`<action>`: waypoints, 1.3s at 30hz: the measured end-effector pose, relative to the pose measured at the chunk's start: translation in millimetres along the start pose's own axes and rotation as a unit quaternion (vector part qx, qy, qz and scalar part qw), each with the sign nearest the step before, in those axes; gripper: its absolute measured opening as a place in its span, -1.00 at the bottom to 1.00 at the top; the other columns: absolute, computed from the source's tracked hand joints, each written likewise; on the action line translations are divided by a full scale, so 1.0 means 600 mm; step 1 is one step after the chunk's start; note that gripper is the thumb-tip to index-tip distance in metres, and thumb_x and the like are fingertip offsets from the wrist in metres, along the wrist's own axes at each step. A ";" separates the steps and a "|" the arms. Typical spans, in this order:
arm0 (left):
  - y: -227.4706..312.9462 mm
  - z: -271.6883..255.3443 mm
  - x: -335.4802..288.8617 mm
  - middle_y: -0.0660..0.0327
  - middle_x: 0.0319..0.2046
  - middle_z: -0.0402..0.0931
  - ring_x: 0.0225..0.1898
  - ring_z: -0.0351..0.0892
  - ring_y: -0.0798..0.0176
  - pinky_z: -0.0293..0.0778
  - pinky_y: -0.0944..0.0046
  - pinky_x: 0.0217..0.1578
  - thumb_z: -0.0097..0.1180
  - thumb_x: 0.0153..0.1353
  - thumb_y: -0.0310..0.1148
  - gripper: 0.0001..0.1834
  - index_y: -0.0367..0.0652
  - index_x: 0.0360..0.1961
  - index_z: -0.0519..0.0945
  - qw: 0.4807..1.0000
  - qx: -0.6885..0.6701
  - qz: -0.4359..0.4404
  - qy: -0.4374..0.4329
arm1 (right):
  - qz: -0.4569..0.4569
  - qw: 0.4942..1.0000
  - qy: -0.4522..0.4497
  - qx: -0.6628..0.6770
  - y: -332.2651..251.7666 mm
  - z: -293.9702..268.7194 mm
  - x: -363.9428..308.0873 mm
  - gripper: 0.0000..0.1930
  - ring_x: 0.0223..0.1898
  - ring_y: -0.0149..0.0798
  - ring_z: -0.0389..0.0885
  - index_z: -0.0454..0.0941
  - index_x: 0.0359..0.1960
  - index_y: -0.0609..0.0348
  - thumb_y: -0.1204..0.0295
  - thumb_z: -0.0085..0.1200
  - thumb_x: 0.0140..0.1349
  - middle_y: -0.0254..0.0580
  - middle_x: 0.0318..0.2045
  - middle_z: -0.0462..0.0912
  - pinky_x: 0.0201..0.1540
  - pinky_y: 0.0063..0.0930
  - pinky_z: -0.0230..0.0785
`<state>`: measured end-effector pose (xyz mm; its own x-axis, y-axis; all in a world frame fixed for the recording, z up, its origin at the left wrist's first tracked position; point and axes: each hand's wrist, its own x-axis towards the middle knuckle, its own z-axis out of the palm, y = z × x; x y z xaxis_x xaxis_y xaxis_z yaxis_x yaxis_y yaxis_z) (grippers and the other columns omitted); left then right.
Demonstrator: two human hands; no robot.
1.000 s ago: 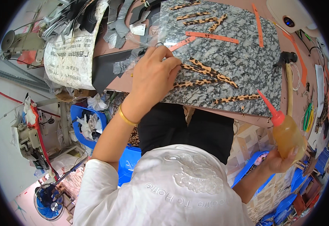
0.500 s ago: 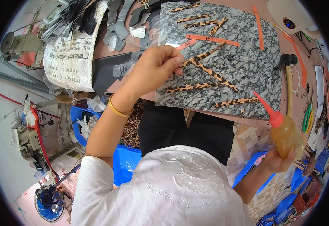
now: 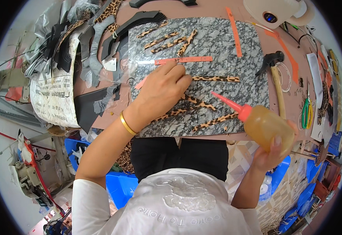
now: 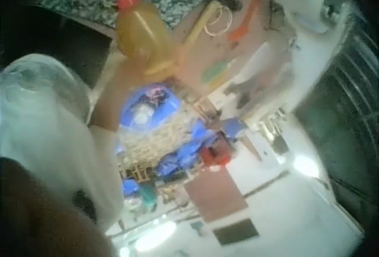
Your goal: Cutting, marking, and applying adhesive to leopard-print shoe material components on a workbench.
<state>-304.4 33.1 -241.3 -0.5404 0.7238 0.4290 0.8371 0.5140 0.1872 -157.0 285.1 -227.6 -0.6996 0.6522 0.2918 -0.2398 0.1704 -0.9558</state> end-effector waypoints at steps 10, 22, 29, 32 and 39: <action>0.010 -0.007 0.001 0.17 -0.37 0.33 -0.31 0.41 0.17 0.42 0.23 -0.32 0.09 -0.06 -0.49 -0.70 -0.30 -0.22 0.56 0.998 0.020 0.018 -0.063 | -0.108 0.980 -0.118 -0.117 0.005 0.057 0.005 -0.39 -0.08 -0.21 0.49 0.25 0.08 0.21 0.38 0.30 0.02 -0.01 -0.09 0.42 -0.05 -0.38 0.44; 0.013 0.000 0.002 0.16 -0.39 0.31 -0.34 0.40 0.17 0.41 0.27 -0.32 0.09 -0.07 -0.49 -0.71 -0.35 -0.26 0.54 0.998 0.002 0.030 -0.051 | -0.205 0.957 -0.139 -0.151 0.002 0.061 0.001 -0.42 -0.13 -0.17 0.49 0.29 0.02 0.19 0.41 0.33 -0.02 0.02 -0.12 0.42 -0.05 -0.33 0.42; 0.013 0.001 0.006 0.16 -0.38 0.33 -0.34 0.40 0.16 0.42 0.25 -0.31 0.10 -0.08 -0.51 -0.73 -0.34 -0.27 0.54 0.998 -0.007 0.022 -0.057 | -0.229 0.945 -0.158 -0.174 -0.003 0.059 0.007 -0.43 -0.15 -0.18 0.50 0.30 0.02 0.21 0.40 0.33 -0.01 0.01 -0.15 0.43 -0.11 -0.39 0.44; 0.010 -0.001 0.006 0.16 -0.38 0.35 -0.35 0.40 0.16 0.42 0.25 -0.32 0.11 -0.09 -0.51 -0.73 -0.33 -0.28 0.55 0.998 -0.012 0.022 -0.056 | -0.215 0.953 -0.099 -0.188 -0.004 0.055 0.010 -0.43 -0.16 -0.19 0.51 0.31 0.01 0.22 0.41 0.33 -0.02 0.01 -0.16 0.44 -0.14 -0.41 0.45; 0.012 0.002 0.009 0.19 -0.39 0.37 -0.35 0.41 0.17 0.43 0.24 -0.35 0.16 -0.12 -0.56 -0.73 -0.30 -0.29 0.56 0.998 -0.006 0.018 -0.057 | -0.251 0.935 -0.159 -0.194 -0.003 0.052 0.015 -0.44 -0.21 -0.20 0.52 0.32 0.00 0.22 0.43 0.32 -0.03 -0.01 -0.19 0.44 -0.15 -0.40 0.45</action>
<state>-301.6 41.4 -238.6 -0.5157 0.7896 0.3325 0.8566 0.4815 0.1853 -184.0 267.5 -221.8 -0.7441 0.1759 0.6445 -0.3730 0.6909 -0.6193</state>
